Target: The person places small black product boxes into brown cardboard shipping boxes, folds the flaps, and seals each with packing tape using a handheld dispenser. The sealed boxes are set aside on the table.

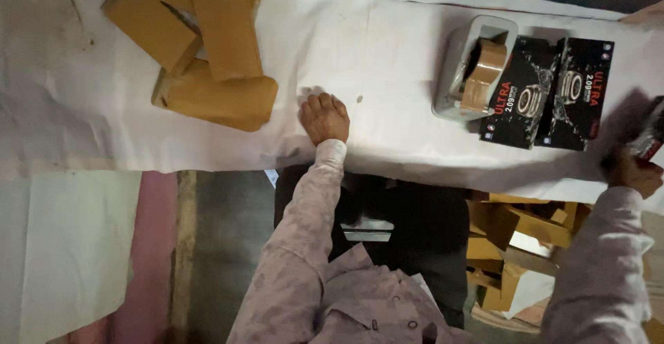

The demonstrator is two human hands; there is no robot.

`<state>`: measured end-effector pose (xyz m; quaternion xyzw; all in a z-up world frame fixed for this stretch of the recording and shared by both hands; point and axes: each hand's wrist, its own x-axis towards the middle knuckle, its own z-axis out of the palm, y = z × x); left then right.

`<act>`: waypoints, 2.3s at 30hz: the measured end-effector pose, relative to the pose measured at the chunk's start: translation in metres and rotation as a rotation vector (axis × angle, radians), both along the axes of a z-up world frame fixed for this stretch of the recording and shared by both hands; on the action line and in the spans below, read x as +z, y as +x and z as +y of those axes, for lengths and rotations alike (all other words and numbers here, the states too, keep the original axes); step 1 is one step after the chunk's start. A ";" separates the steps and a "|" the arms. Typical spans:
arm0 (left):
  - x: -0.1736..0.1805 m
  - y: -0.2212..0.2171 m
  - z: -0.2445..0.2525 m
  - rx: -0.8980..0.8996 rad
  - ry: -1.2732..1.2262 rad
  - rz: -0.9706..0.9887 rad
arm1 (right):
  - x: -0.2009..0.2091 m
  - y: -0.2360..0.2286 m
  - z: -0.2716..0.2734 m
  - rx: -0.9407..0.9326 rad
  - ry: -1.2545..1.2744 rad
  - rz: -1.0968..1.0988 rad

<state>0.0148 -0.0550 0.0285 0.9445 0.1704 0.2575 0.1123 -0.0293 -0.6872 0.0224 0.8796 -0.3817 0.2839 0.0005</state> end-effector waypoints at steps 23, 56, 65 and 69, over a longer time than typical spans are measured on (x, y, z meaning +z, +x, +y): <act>0.048 0.043 0.182 0.180 -0.199 0.163 | 0.041 -0.004 0.472 0.881 0.105 -0.091; 0.170 -0.003 0.028 -1.022 -0.805 -0.056 | 0.110 0.034 0.485 1.081 1.347 -0.467; 0.176 0.016 0.009 -0.787 -0.956 0.070 | 0.141 0.043 0.490 0.956 1.679 -0.498; 0.181 0.011 0.008 -0.752 -1.076 0.047 | 0.134 0.057 0.492 0.824 1.744 -0.477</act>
